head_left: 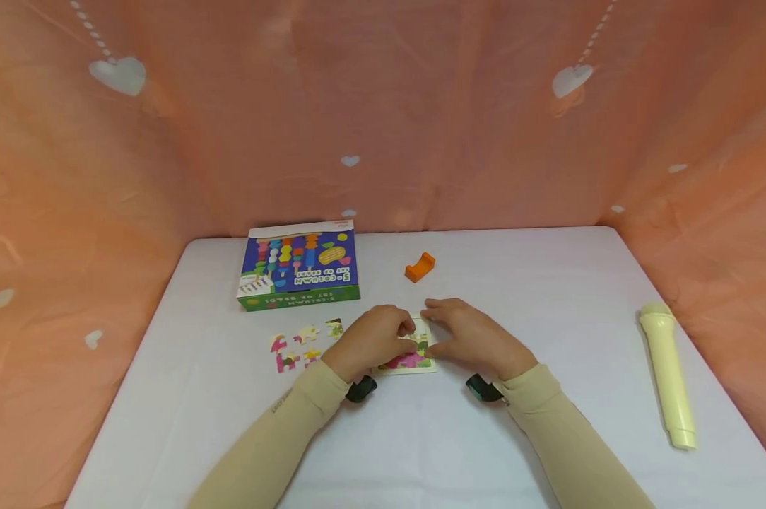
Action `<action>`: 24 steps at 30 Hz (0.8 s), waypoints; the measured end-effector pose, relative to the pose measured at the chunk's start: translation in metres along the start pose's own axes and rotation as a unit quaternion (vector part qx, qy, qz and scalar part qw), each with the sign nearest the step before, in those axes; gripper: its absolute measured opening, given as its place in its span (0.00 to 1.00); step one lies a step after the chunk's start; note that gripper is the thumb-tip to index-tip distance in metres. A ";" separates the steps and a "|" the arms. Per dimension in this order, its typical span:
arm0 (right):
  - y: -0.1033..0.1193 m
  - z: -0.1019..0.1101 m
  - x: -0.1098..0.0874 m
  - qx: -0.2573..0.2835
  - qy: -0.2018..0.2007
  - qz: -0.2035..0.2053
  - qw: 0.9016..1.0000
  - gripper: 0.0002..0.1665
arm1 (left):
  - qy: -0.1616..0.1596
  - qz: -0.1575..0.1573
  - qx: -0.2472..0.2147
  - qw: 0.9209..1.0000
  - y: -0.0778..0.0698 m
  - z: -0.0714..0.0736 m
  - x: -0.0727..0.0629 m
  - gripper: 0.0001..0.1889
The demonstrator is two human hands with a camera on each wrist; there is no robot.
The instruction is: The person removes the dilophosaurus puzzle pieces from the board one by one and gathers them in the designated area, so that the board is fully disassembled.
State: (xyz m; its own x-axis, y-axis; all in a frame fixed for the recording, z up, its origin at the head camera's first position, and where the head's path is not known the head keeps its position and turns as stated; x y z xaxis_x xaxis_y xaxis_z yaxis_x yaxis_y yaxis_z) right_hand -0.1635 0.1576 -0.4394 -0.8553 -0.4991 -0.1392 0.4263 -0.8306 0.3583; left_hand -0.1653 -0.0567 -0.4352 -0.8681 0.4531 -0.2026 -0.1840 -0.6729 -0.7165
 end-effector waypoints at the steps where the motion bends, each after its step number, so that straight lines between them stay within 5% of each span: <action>1: 0.000 0.000 0.001 -0.001 0.000 0.000 1.000 0.40 | 0.003 0.003 0.004 1.000 -0.001 -0.001 0.001 0.14; 24: 0.005 0.000 0.002 -0.011 0.000 -0.001 1.000 0.42 | -0.015 0.016 -0.001 1.000 0.000 -0.011 0.002 0.13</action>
State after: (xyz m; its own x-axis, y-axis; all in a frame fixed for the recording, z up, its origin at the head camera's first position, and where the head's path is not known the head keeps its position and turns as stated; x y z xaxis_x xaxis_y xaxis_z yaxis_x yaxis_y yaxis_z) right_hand -0.1635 0.1524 -0.4375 -0.8560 -0.4977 -0.1397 0.4313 -0.8366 0.3378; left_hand -0.1617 -0.0492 -0.4424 -0.8868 0.4141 -0.2051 -0.1553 -0.6852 -0.7116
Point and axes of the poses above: each hand's wrist, its own x-axis towards the middle knuckle, its own z-axis out of the back of the hand, y = z × x, the point moved 1 cm from there along x, towards the middle knuckle, and after that the axes turned 10 degrees about -x, right-handed, at the moved point
